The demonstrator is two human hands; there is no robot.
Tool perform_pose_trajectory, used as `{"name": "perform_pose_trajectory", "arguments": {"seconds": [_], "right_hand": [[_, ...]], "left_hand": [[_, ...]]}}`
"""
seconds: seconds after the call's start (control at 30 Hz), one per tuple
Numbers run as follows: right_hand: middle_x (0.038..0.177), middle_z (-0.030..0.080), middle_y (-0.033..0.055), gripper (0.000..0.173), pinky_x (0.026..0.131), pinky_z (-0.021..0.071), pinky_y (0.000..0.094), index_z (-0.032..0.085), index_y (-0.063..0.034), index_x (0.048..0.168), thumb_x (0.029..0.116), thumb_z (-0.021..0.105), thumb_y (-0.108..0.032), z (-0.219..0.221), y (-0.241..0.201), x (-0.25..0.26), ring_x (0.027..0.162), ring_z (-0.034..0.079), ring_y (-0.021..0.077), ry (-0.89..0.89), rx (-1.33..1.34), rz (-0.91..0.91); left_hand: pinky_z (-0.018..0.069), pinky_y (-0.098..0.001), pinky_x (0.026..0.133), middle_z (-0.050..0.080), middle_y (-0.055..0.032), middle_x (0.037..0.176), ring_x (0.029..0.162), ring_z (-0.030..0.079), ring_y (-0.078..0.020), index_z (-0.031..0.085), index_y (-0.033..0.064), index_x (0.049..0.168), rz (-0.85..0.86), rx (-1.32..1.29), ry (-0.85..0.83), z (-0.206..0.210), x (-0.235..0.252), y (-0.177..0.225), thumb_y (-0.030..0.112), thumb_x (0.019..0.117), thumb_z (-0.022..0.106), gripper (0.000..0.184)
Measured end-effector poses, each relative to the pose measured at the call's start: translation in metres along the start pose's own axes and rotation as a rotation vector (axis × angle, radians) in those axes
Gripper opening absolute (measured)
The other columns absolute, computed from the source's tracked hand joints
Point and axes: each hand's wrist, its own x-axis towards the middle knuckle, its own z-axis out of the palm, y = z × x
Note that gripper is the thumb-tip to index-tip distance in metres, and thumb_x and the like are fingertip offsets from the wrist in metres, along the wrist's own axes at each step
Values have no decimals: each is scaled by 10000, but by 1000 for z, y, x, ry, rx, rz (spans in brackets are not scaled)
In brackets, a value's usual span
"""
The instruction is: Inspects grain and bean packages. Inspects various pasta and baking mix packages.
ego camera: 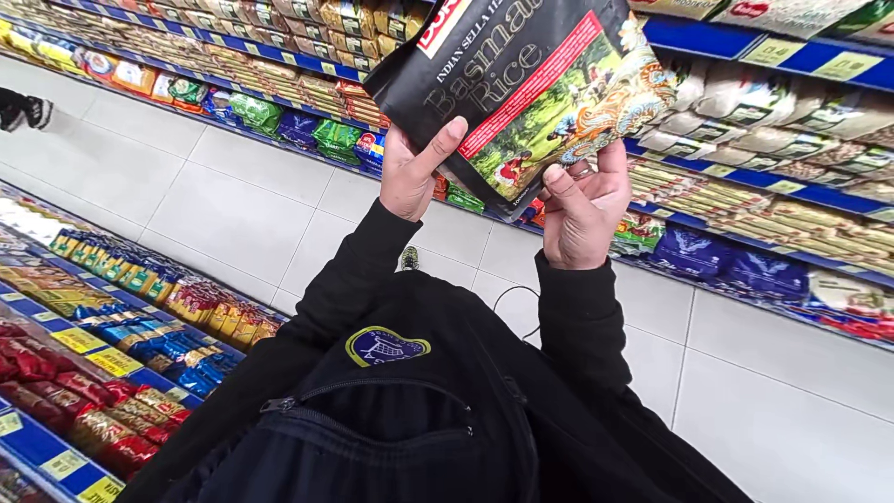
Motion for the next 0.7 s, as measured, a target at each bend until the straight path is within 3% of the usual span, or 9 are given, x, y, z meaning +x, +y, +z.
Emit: {"name": "perform_pose_trajectory", "arguments": {"seconds": [0.2,0.37,0.47,0.6,0.7], "right_hand": [[1309,602,128,634,950,582,401,372,-53,1464,915,681,13,-3,2,-2,1140,654,239,-21,4,-2],[1246,622,102,586,915,591,377,405,-61,1434,920,678,6,-7,2,-3,1083,668,210,10,-15,-5],[1206,628,82,584,894,592,360,404,-68,1430,919,681,-2,-10,3,-4,1048,672,189,26,-36,4],[1212,643,77,558,893,598,364,429,-81,1401,912,680,12,-16,6,-6,1035,684,188,79,-21,44],[1161,654,64,525,867,605,360,457,-98,1374,911,676,20,-24,14,-9,989,691,178,104,-34,84]], "left_hand": [[592,-487,946,664,-179,1172,1081,695,-284,408,-21,1336,-21,11,4,0,-1,0,-21,918,698,509],[587,-493,951,652,-176,1191,1086,690,-288,377,-5,1361,-85,-28,-20,1,-1,-8,-16,925,694,539],[585,-488,957,642,-159,1222,1107,682,-278,340,18,1388,-131,-20,-57,2,-4,-14,-23,871,748,660],[592,-421,950,625,-114,1319,1151,670,-236,353,92,1466,-174,62,-131,0,-11,-21,25,856,789,753],[572,-462,985,599,-136,1357,1196,645,-266,339,73,1481,-193,40,-117,-6,-10,-36,45,841,819,801]]}}
